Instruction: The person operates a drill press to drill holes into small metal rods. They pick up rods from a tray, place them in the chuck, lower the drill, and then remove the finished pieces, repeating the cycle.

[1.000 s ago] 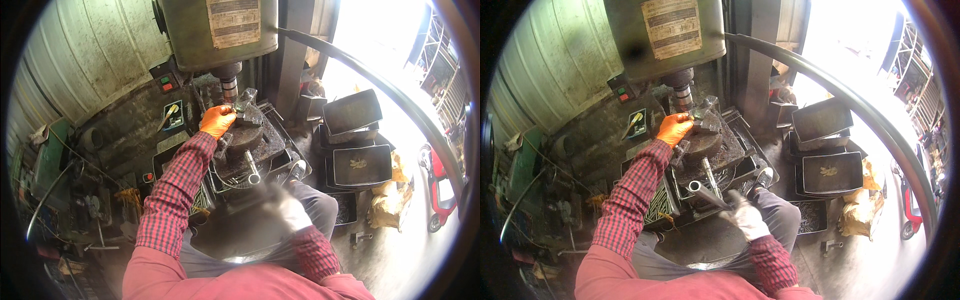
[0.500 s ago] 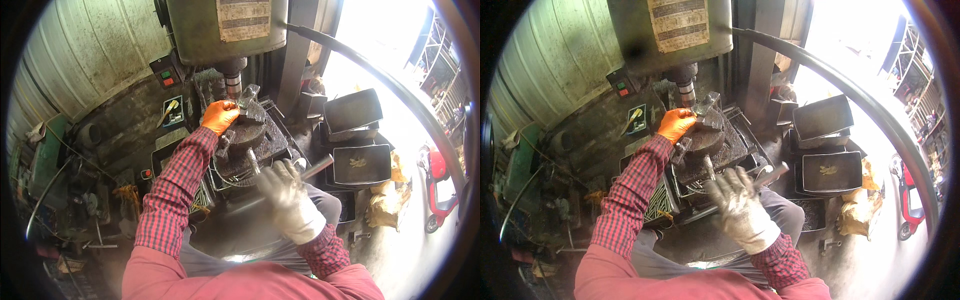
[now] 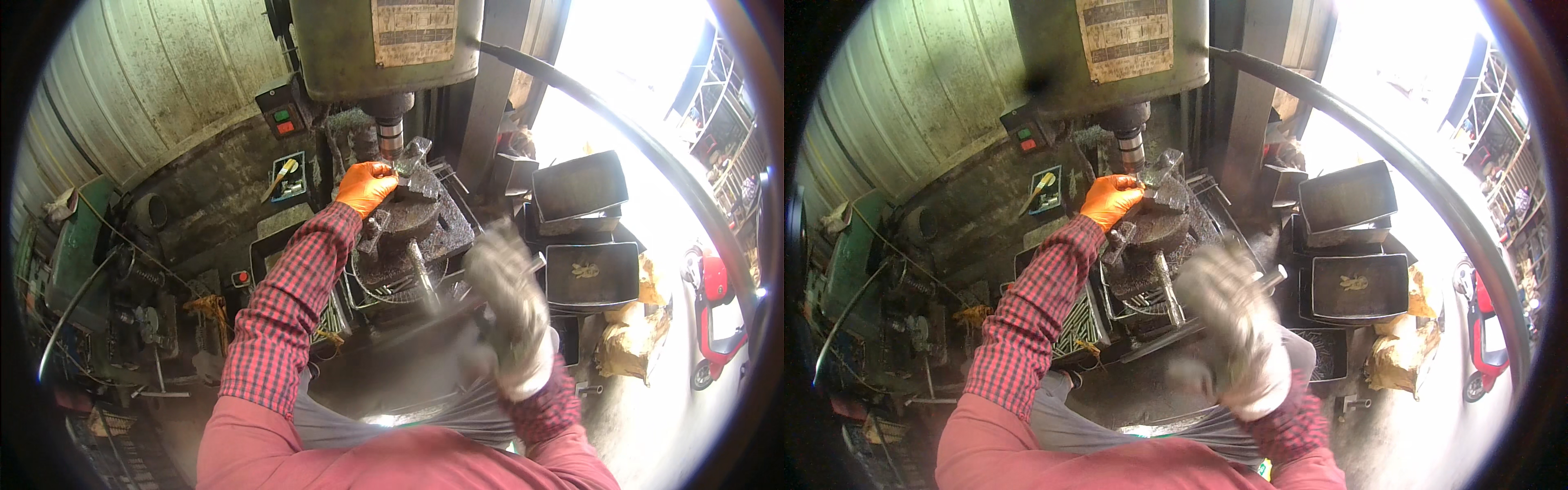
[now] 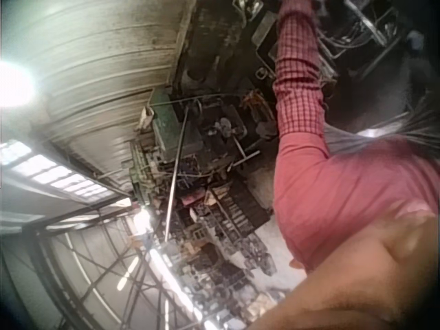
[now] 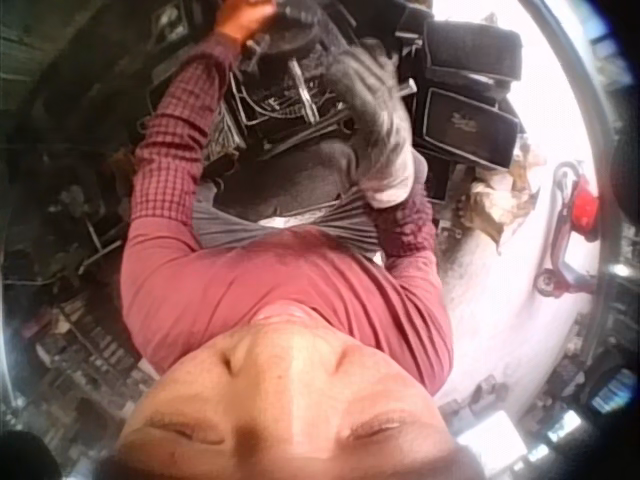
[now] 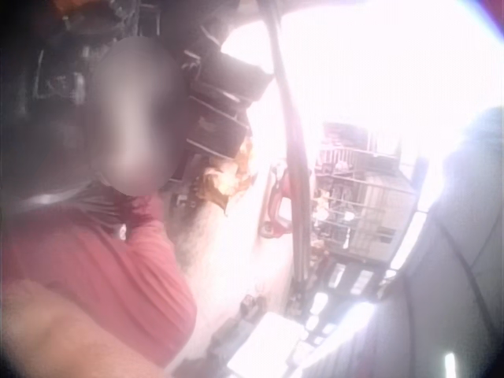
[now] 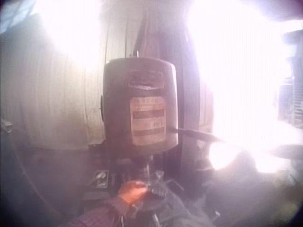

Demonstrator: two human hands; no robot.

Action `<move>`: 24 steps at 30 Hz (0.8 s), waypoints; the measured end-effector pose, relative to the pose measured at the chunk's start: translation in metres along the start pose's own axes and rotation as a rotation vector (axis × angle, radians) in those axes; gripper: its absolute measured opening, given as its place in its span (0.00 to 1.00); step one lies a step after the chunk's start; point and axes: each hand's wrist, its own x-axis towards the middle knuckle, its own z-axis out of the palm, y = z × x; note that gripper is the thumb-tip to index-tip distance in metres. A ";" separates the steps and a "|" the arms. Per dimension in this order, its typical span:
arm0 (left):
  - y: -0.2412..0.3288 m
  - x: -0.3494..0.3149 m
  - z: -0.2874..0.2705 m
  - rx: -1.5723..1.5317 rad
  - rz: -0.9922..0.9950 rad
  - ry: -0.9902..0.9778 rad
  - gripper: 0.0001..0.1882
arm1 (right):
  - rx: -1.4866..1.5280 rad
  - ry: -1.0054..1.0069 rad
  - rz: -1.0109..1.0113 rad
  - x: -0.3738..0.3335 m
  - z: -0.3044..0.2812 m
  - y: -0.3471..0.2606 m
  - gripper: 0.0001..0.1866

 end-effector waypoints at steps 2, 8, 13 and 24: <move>0.001 -0.001 -0.002 -0.038 -0.003 -0.028 0.17 | -0.562 -0.048 0.009 0.016 -0.010 0.017 0.43; 0.001 -0.008 0.000 -0.063 -0.007 0.019 0.19 | -0.803 -0.168 0.071 -0.011 0.014 0.065 0.24; -0.036 -0.036 -0.055 0.104 0.159 0.400 0.28 | -0.588 0.262 0.137 -0.052 0.051 0.122 0.24; -0.167 -0.055 -0.186 0.361 -0.146 0.487 0.27 | -0.611 0.241 0.185 -0.070 0.055 0.139 0.19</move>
